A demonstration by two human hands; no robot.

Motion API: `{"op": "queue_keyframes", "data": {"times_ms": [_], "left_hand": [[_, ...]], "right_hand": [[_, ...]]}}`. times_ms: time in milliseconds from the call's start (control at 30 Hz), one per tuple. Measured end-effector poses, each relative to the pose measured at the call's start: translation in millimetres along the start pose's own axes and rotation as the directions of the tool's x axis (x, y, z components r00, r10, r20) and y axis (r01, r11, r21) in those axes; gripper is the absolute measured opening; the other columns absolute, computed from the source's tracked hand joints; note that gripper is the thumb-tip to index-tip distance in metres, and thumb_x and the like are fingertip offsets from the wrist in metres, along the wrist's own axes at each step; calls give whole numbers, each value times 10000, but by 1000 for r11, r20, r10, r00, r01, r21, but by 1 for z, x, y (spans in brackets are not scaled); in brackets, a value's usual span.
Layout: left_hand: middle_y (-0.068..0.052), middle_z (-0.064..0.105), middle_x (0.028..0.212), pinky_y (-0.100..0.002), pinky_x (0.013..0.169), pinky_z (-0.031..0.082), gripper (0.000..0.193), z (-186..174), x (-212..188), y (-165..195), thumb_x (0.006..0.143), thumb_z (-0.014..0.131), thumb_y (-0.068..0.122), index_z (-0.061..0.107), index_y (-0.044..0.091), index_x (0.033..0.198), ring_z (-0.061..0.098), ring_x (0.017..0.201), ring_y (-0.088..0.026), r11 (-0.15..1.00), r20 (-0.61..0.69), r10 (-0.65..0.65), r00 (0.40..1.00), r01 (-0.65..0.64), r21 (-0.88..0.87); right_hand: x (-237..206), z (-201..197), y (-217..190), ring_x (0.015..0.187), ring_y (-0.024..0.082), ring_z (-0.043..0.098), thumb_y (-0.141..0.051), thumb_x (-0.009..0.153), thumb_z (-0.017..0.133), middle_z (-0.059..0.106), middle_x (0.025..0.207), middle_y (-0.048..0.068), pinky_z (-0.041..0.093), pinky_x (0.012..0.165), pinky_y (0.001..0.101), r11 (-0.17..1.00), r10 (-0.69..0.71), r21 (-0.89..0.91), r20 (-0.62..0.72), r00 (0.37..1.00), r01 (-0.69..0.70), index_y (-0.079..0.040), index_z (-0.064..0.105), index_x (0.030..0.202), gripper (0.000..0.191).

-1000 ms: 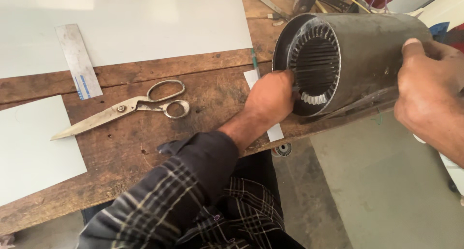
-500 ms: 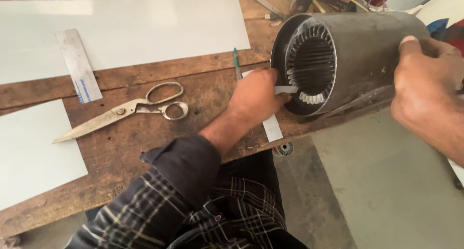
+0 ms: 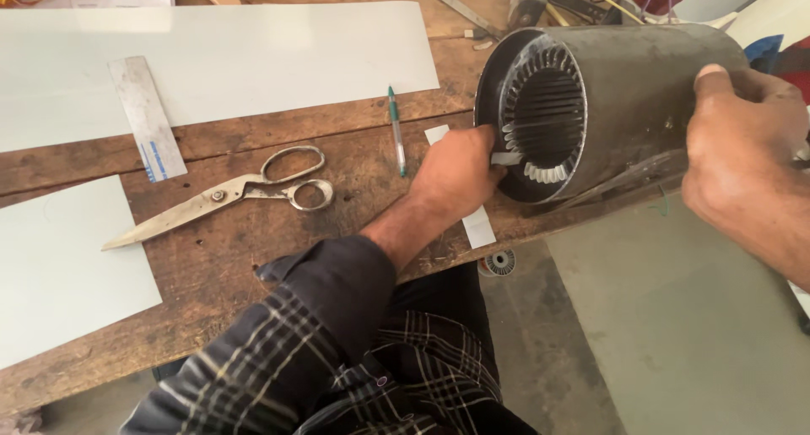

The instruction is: The person cuts white rectangular sheets into strips using scissors, folds them, and inserts them into the slots of a cylindrical motor stator. The person repeats this process for multiple strips and marks a larger sheet with a ruler and pen.

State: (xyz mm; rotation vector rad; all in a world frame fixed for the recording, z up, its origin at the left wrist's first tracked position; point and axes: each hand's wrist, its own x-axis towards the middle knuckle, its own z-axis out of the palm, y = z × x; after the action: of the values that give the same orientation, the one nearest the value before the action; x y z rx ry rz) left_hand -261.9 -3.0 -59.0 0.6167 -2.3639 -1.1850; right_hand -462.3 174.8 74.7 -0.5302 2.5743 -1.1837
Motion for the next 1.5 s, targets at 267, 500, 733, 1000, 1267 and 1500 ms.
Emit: {"op": "queue_keyframes", "data": {"times_ms": [267, 500, 733, 1000, 1267, 1500], "left_hand": [[-234, 726, 907, -495, 802, 573, 234, 10, 2, 9, 872, 734, 199, 660, 1, 971, 710, 913, -419, 999, -30, -39, 999, 39, 16], [-196, 720, 926, -501, 810, 556, 157, 16, -3, 3, 854, 733, 174, 691, 27, 891, 692, 940, -420, 1000, -112, -1, 994, 3, 14], [-187, 693, 991, -491, 829, 547, 107, 27, -1, 2, 876, 678, 125, 687, 18, 890, 679, 963, -412, 998, -153, 54, 987, -60, -34], [-193, 687, 983, -504, 822, 542, 64, 32, -1, 2, 875, 650, 76, 678, 21, 890, 675, 959, -414, 996, -197, 86, 977, -90, -12], [-178, 695, 981, -492, 839, 546, 136, 34, -2, 3, 778, 625, -7, 681, 27, 897, 681, 966, -395, 988, -195, 141, 971, -126, 87], [-180, 678, 1083, -455, 872, 544, 232, -4, -23, 10, 781, 602, -34, 675, 7, 998, 654, 1056, -378, 985, -115, 83, 990, -64, 160]], "right_hand": [[-13, 22, -17, 604, 42, 497, -334, 1092, 527, 556, 737, -131, 399, 511, 281, 996, -75, 39, -88, 993, 79, -232, 661, 1096, 169], [45, -28, 46, 583, 65, 584, -358, 1143, 458, 587, 675, -111, 473, 466, 281, 822, 54, 445, 562, 826, -356, -265, 643, 995, 255], [64, -40, 58, 566, 99, 623, -372, 1142, 506, 609, 630, -75, 501, 459, 302, 572, -31, 461, 839, 543, -678, -216, 636, 890, 323], [61, -40, 60, 562, 67, 605, -357, 1137, 495, 582, 627, -97, 479, 443, 277, 624, -2, 504, 766, 643, -598, -229, 592, 876, 306], [64, -45, 63, 566, 71, 566, -325, 1165, 493, 529, 627, -99, 441, 442, 294, 640, -34, 503, 774, 633, -580, -248, 519, 847, 329], [53, -35, 48, 523, 148, 581, -304, 1100, 523, 529, 576, -30, 470, 418, 335, 523, -118, 544, 809, 576, -657, -198, 528, 832, 288]]}}
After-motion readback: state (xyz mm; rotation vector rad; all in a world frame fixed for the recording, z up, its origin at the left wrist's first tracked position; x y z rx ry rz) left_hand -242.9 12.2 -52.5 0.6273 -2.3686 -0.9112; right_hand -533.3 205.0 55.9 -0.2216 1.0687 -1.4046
